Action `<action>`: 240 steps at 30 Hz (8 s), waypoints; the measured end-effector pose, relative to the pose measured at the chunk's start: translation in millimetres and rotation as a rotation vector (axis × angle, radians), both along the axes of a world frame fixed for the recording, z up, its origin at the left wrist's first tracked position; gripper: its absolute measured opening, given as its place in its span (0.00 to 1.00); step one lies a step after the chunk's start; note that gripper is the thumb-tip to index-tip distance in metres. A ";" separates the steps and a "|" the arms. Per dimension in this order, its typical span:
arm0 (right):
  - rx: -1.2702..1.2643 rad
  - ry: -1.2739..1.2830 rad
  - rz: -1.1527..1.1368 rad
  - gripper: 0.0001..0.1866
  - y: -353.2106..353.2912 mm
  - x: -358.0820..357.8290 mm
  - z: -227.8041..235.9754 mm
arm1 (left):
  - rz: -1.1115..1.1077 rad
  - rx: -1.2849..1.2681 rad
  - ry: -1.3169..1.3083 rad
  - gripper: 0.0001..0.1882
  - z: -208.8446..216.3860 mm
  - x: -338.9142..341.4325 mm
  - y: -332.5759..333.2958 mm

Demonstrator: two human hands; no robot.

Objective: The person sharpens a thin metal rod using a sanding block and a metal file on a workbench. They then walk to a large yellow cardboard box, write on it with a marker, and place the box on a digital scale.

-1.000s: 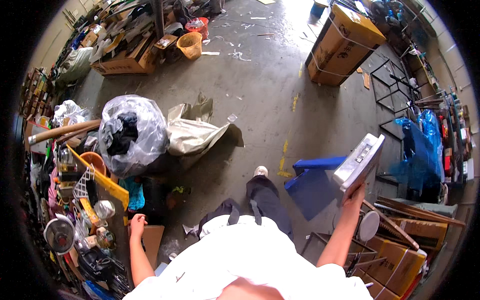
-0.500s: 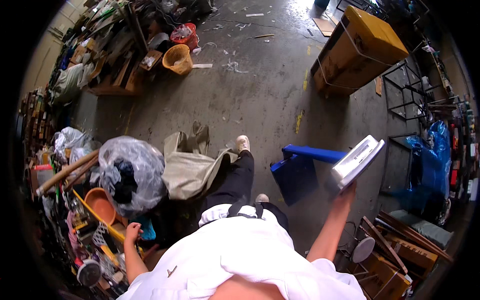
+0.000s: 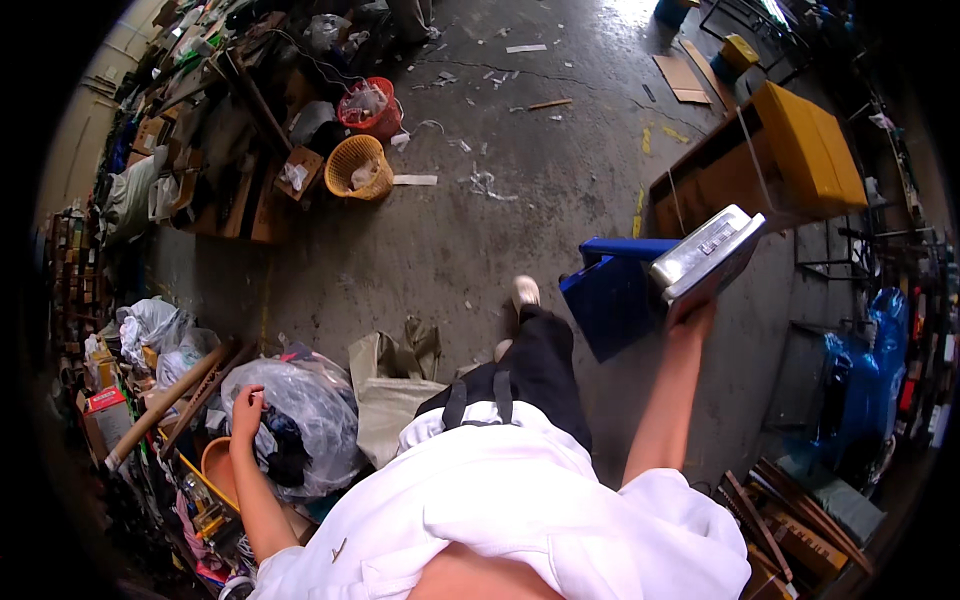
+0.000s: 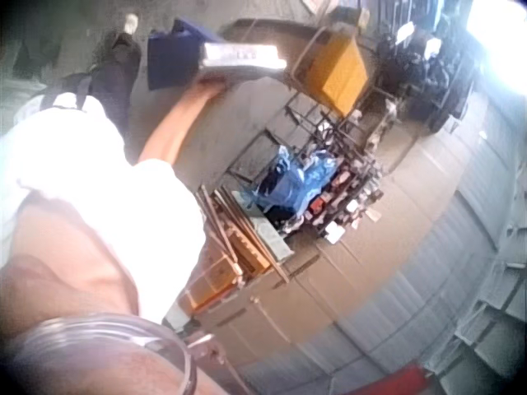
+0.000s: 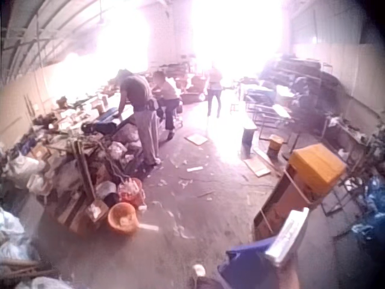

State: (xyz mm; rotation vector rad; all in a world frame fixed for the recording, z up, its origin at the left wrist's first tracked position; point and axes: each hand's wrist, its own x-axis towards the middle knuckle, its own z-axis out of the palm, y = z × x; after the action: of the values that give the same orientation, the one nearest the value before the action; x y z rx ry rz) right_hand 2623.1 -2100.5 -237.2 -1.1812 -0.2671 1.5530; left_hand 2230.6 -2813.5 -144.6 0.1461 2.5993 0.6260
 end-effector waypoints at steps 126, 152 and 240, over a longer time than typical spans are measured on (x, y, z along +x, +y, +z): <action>-0.368 -1.034 0.267 0.05 -31.7 230.1 -53.5 | -1.113 0.306 -0.015 0.14 -158.2 -70.1 922.0; 0.357 -0.915 0.613 0.19 750.5 347.9 141.6 | -0.326 0.887 -0.441 0.27 -73.6 236.6 1220.8; 0.425 -0.369 1.460 0.29 602.5 -243.6 139.4 | -0.021 0.645 0.606 0.43 38.4 4.1 830.0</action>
State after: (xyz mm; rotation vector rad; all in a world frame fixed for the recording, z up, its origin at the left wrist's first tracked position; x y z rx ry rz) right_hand 2379.4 -1498.0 -97.7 -0.8700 -1.9236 2.2255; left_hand 2234.7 -1983.5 -106.2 0.6510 2.8212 1.6028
